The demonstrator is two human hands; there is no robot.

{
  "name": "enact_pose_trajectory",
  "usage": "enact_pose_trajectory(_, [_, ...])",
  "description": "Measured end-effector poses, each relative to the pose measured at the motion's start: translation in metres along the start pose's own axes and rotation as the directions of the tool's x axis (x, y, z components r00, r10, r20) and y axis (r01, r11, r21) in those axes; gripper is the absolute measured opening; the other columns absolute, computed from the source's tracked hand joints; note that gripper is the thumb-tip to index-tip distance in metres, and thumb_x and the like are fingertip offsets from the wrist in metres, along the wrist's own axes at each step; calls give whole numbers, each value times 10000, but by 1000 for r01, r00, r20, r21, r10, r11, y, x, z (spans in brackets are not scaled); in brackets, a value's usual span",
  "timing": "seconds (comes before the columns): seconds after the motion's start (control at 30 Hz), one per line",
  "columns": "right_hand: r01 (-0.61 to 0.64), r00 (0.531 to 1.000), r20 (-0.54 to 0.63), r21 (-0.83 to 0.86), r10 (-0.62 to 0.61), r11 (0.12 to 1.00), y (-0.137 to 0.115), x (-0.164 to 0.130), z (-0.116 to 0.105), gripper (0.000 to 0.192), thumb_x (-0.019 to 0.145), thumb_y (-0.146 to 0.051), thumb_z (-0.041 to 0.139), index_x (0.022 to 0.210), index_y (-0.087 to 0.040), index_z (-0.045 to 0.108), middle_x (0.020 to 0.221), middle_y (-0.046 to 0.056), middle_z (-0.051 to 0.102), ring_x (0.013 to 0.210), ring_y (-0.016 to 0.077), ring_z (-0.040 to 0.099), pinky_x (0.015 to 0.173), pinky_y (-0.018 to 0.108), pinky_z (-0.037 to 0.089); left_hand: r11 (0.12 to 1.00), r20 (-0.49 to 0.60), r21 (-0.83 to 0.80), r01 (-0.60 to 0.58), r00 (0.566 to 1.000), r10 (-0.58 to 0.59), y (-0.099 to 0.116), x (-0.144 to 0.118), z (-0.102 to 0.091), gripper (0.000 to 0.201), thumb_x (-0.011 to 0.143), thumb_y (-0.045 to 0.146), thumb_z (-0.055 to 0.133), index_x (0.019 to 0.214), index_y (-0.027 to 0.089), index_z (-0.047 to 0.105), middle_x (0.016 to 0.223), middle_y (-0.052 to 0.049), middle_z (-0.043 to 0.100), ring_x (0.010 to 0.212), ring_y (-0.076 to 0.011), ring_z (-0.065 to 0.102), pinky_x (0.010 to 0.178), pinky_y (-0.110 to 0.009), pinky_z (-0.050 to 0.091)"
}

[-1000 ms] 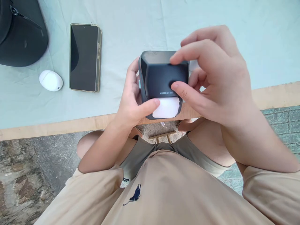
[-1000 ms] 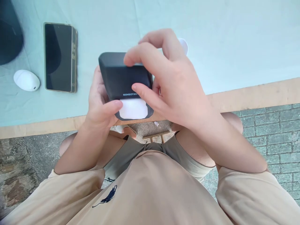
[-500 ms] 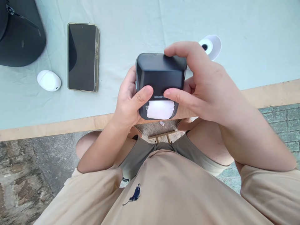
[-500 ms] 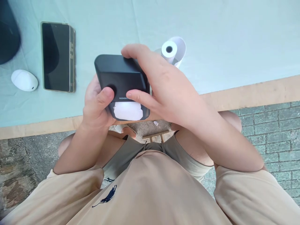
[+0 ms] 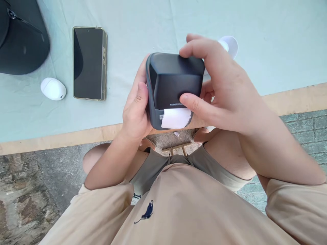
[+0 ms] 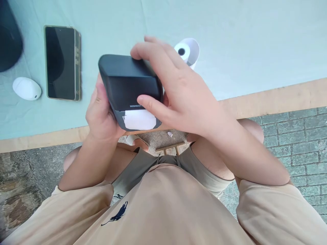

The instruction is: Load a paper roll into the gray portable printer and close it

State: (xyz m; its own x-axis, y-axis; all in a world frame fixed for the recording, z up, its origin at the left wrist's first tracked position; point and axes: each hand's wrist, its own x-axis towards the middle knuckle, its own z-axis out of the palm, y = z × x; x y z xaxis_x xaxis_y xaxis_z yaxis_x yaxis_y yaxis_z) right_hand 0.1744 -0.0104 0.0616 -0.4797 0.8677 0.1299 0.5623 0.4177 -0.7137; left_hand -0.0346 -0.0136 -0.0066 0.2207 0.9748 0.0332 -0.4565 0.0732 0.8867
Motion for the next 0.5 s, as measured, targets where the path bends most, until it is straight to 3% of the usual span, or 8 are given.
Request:
enact_pose_trajectory(0.1, [72,996,-34,-162,-79,984,1,-1,2,639,1011,-458,607,1572,-170,505,1768,112,388,1552,205,560,763,264,644,1000,-14,-11,15,1000,-15,2,0,2,409,1017,614,619,1229,289,749,1279,-46,768,1528,-391,515,1268,-519,478])
enact_pose_trajectory(0.17, [87,996,-9,-181,-90,980,1,-2,3,718,997,-474,632,1609,-133,477,1768,121,387,1514,206,598,713,277,642,1000,-18,-13,-4,1000,4,1,0,1,368,1030,576,601,1198,289,757,1255,-33,772,1479,-383,542,1243,-520,482])
enact_pose_trajectory(0.27, [61,998,16,-169,-60,984,-4,0,1,746,965,-521,659,1618,-206,479,1762,40,411,1567,214,552,749,309,670,1000,-49,-5,-9,999,9,0,0,0,302,1036,533,588,1138,318,773,1262,-6,781,1356,-372,596,1168,-535,504])
enact_pose_trajectory(0.37, [15,1000,-16,-168,-17,986,-16,4,-3,639,925,-456,683,1530,-288,569,1720,-8,471,1417,205,660,705,312,648,998,-89,-10,68,994,-68,4,0,3,258,1023,501,605,1119,324,767,1273,1,781,1360,-385,604,1181,-554,494])
enact_pose_trajectory(0.43, [-42,995,-97,-174,25,984,-22,7,-7,493,893,-417,689,1369,-292,675,1574,19,597,1287,210,702,761,318,657,993,-110,-43,111,987,-115,7,2,6,267,1014,504,621,1139,308,754,1261,-5,786,1490,-393,537,1270,-551,449])
enact_pose_trajectory(0.5, [-120,979,-177,-71,106,990,-21,9,-9,329,902,-447,678,1186,-289,723,1325,20,692,1258,225,688,925,338,669,993,-109,-70,94,989,-101,6,4,7,320,1019,529,597,1166,290,750,1231,-19,796,1603,-381,435,1348,-539,391])
